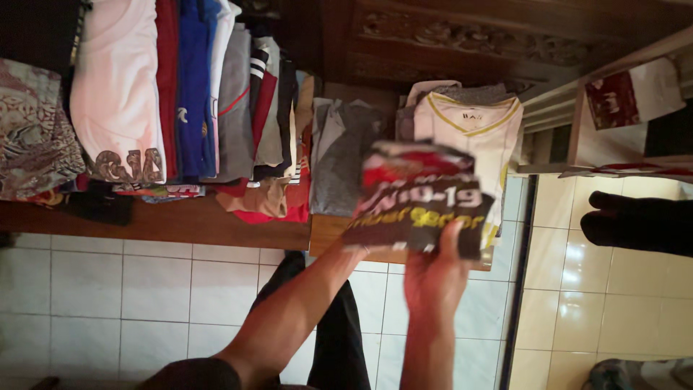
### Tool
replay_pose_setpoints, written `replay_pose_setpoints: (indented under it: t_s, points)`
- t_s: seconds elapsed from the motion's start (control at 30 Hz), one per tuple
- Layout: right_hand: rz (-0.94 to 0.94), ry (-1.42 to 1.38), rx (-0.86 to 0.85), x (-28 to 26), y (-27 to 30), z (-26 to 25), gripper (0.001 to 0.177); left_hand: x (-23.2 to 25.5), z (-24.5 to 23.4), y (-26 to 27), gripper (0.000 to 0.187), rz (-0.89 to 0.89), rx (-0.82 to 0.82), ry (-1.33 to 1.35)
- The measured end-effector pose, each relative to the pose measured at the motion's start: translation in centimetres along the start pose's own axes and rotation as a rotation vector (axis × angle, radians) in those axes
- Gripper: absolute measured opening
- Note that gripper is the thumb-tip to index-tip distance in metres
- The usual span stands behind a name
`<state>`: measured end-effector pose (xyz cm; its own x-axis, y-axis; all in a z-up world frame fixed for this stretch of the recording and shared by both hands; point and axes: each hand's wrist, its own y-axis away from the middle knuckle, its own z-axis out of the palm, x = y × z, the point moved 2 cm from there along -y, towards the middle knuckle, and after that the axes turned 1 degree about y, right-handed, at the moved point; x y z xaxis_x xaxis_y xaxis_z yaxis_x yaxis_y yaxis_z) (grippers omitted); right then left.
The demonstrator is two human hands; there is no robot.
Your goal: The person organizes and sorts various items of clothing, including t-shirts, jerseys, and shorts, on a wooden bench. They move individual pieces of clothing between different stacks, spread items out by hand, and stack them neatly on the surface.
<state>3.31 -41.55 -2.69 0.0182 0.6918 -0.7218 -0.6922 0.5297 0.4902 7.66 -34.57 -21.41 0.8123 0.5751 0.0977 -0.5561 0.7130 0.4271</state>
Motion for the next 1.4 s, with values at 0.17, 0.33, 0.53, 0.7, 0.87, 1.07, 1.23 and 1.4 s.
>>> replay_pose_setpoints:
  t_s: [0.17, 0.33, 0.53, 0.7, 0.87, 1.07, 1.23, 1.4]
  points:
    - [0.106, 0.026, -0.077, 3.3, 4.4, -1.9, 0.046, 3.8, -3.8, 1.1, 0.067, 0.244, 0.181, 0.068]
    - [0.238, 0.054, -0.086, 9.3, 2.5, -5.4, 0.046, 12.2, -8.5, -1.4, 0.071, 0.454, 0.273, -0.006]
    - [0.332, -0.018, -0.170, 21.1, -7.1, -9.9, 0.044, 22.1, -15.8, -5.6, 0.075, 0.654, 0.414, -0.173]
    - [0.528, 0.139, -0.189, 33.6, -17.6, -15.9, 0.046, 23.6, -21.0, -5.7, 0.079, 0.740, 0.690, -0.475]
    - [0.714, 0.325, 0.058, 40.6, -24.2, -22.5, 0.049, 22.1, -21.9, -6.0, 0.077, 0.468, 0.830, -1.179]
    - [-0.054, 1.344, 0.034, 39.6, -26.4, -24.2, 0.048, 21.0, -28.2, -9.8, 0.052, 0.489, 0.978, -1.242]
    - [-0.137, 1.490, 0.144, 38.9, -26.6, -23.9, 0.060, 21.7, -31.1, -12.0, 0.047, 0.263, 0.991, -1.206]
    - [0.013, 1.534, 0.111, 39.6, -27.0, -23.6, 0.057, 21.2, -28.9, -10.7, 0.057, 0.472, 0.873, -1.031]
